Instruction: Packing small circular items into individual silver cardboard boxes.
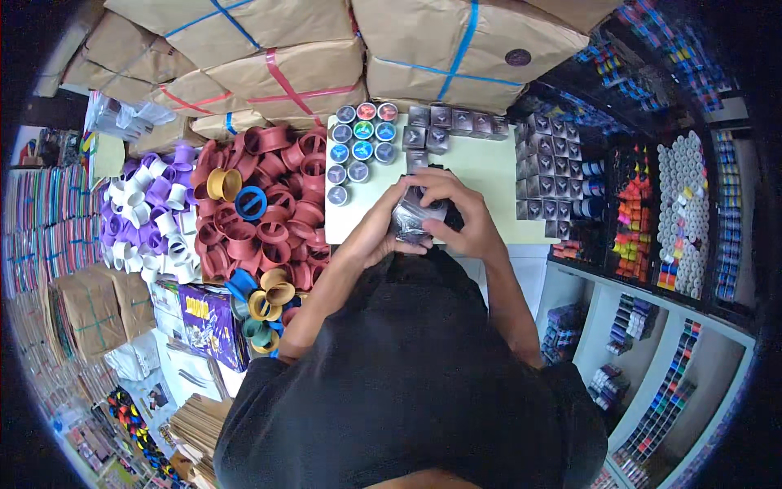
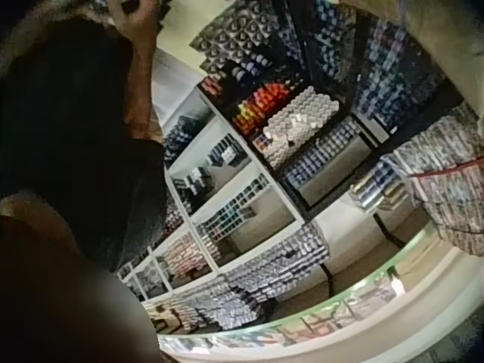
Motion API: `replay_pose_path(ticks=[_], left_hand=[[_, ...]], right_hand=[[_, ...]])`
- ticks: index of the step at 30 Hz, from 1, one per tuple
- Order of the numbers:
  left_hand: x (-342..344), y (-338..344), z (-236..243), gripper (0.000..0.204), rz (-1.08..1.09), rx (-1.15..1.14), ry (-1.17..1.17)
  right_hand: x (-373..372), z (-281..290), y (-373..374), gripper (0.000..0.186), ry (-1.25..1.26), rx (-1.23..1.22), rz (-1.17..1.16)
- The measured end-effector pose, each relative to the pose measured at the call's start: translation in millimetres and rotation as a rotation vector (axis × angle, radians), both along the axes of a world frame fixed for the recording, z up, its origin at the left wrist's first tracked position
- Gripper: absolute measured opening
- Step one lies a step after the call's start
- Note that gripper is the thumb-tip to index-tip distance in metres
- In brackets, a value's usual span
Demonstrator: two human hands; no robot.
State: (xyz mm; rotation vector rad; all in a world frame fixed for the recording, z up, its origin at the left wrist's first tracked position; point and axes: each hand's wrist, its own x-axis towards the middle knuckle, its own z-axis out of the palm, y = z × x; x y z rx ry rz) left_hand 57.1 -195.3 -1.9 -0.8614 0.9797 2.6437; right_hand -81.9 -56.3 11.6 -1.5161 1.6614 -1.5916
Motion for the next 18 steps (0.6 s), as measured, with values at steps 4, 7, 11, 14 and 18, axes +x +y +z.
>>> replay_pose_path(ticks=[4, 7, 11, 14, 18], left_hand=[[-10.4, 2.8, 5.8, 0.076, -0.160, 0.048, 0.029], [-15.8, 11.1, 14.7, 0.080, -0.205, 0.135, 0.026], [-21.9, 20.2, 11.4, 0.084, -0.229, 0.116, 0.048], [-26.2, 24.0, 8.8, 0.084, -0.206, 0.068, 0.004], [-27.9, 30.2, 9.1, 0.084, -0.179, 0.083, 0.013]], right_hand=[[-20.5, 8.7, 18.2, 0.044, -0.096, 0.038, 0.144], [-33.2, 5.9, 27.2, 0.048, -0.099, 0.089, 0.184], [-41.6, 3.4, 33.6, 0.047, -0.103, 0.062, 0.232], [-42.7, -1.6, 37.8, 0.047, -0.168, 0.096, 0.238], [-35.8, -2.6, 40.5, 0.045, -0.334, 0.114, 0.213]])
